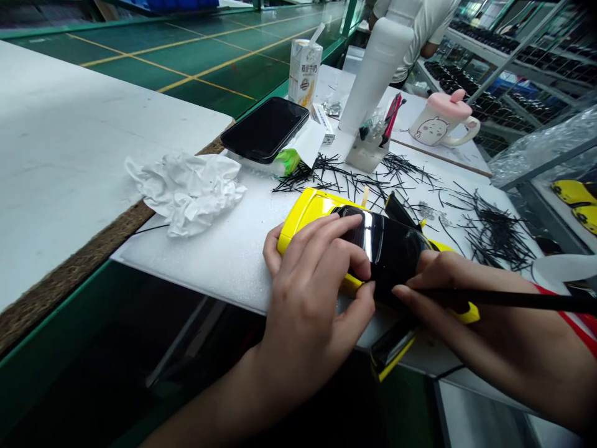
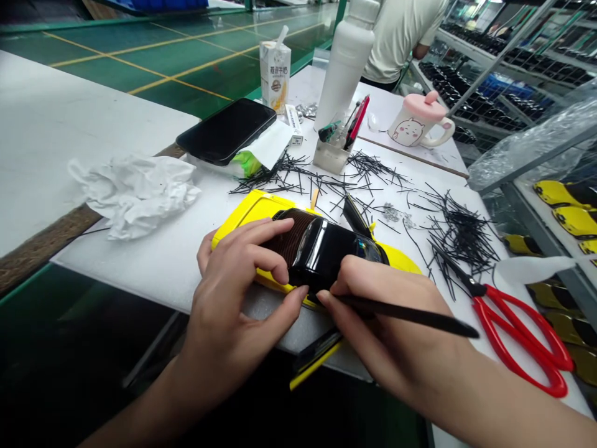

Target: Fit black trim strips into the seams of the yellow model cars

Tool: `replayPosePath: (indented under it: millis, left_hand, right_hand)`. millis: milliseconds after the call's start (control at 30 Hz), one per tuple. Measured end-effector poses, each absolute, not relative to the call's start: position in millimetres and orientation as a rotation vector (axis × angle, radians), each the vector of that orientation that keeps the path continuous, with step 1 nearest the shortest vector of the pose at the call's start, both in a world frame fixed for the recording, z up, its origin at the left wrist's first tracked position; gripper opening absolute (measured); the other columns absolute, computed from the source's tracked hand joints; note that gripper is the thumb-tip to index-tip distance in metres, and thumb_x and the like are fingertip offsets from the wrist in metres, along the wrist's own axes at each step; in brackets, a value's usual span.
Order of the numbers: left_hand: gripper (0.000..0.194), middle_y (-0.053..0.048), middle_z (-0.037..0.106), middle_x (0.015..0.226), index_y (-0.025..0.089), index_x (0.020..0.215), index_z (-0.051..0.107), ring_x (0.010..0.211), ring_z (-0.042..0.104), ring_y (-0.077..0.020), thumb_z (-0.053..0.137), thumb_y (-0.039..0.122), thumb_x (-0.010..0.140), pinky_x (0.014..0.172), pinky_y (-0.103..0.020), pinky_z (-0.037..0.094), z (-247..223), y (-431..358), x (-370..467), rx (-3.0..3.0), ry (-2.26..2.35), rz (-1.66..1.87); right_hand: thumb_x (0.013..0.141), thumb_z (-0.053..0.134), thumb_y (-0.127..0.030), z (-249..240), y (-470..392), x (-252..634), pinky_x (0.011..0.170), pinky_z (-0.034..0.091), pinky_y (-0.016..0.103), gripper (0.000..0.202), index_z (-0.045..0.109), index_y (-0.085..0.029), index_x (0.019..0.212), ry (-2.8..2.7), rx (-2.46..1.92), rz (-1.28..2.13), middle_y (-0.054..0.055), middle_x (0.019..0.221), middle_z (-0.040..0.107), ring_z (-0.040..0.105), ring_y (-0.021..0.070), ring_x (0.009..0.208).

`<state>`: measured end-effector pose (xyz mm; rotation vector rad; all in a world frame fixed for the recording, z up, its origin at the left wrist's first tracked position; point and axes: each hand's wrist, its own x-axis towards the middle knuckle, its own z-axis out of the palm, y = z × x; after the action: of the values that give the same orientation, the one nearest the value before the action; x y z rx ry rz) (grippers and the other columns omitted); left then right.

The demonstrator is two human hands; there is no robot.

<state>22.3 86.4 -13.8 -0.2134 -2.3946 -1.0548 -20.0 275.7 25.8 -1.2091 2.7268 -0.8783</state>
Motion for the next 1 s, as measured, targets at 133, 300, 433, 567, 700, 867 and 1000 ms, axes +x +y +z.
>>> replayPosePath:
  millis: [133, 300, 433, 567, 700, 867, 1000]
  left_hand:
    - [0.017, -0.004, 0.064, 0.130, 0.023, 0.086, 0.050, 0.129, 0.052, -0.0194, 0.065, 0.015, 0.084, 0.115, -0.045, 0.019, -14.2, 85.4, 22.3, -0.217, -2.384, -1.043]
    - [0.017, -0.006, 0.065, 0.129, 0.023, 0.087, 0.049, 0.129, 0.052, -0.0222, 0.065, 0.018, 0.084, 0.114, -0.047, 0.022, -16.3, 84.2, 22.6, -0.229, -2.372, -1.012]
    - [0.017, -0.006, 0.064, 0.130, 0.023, 0.087, 0.048, 0.130, 0.051, -0.0223, 0.064, 0.019, 0.084, 0.115, -0.047, 0.021, -16.7, 83.7, 22.9, -0.234, -2.386, -1.004]
    - [0.017, -0.005, 0.064, 0.130, 0.023, 0.088, 0.048, 0.130, 0.050, -0.0226, 0.063, 0.016, 0.083, 0.116, -0.048, 0.019, -16.5, 82.5, 23.9, -0.252, -2.396, -1.012]
    - [0.018, -0.004, 0.064, 0.129, 0.023, 0.088, 0.048, 0.129, 0.051, -0.0228, 0.062, 0.013, 0.081, 0.116, -0.049, 0.019, -16.9, 82.0, 24.3, -0.263, -2.386, -1.031]
    - [0.017, -0.004, 0.065, 0.128, 0.023, 0.088, 0.049, 0.129, 0.051, -0.0225, 0.061, 0.013, 0.082, 0.117, -0.049, 0.017, -16.7, 81.7, 23.7, -0.266, -2.390, -1.026]
    - [0.015, -0.006, 0.066, 0.125, 0.023, 0.088, 0.050, 0.127, 0.052, -0.0240, 0.059, 0.012, 0.082, 0.116, -0.052, 0.018, -18.5, 81.2, 24.3, -0.264, -2.370, -1.037]
  right_hand:
    - [0.095, 0.055, -0.020, 23.5, 273.9, -20.0, 0.047, 0.038, 0.023, 0.013, 0.050, -0.021, 0.083, 2.777, -1.314, -0.917, -0.001, 0.069, 0.058, 0.054, 0.0106, 0.056]
    - [0.092, 0.057, -0.016, 14.1, 277.8, -18.1, 0.052, 0.042, 0.023, 0.014, 0.050, -0.022, 0.082, 2.761, -1.230, -1.164, 0.000, 0.073, 0.057, 0.054, 0.0116, 0.061]
    - [0.093, 0.056, -0.016, 16.8, 277.1, -17.2, 0.051, 0.042, 0.019, 0.019, 0.046, -0.023, 0.078, 2.719, -1.148, -1.338, -0.002, 0.071, 0.054, 0.051, 0.0098, 0.060]
    - [0.093, 0.055, -0.016, 19.1, 278.3, -17.8, 0.050, 0.042, 0.021, 0.018, 0.047, -0.023, 0.080, 2.736, -1.226, -1.230, -0.001, 0.070, 0.055, 0.052, 0.0108, 0.059]
    - [0.092, 0.055, -0.015, 15.6, 278.5, -18.4, 0.049, 0.042, 0.024, 0.016, 0.047, -0.023, 0.082, 2.763, -1.300, -1.113, 0.001, 0.070, 0.057, 0.057, 0.0136, 0.062]
    - [0.092, 0.056, -0.013, 16.3, 275.2, -14.1, 0.051, 0.042, 0.023, 0.016, 0.048, -0.022, 0.082, 2.750, -1.317, -1.079, 0.000, 0.072, 0.059, 0.057, 0.0122, 0.063]
    - [0.092, 0.059, -0.025, 36.2, 296.5, -23.9, 0.056, 0.047, 0.024, 0.011, 0.051, -0.026, 0.085, 2.821, -1.112, -1.334, -0.001, 0.072, 0.057, 0.058, 0.0140, 0.067]
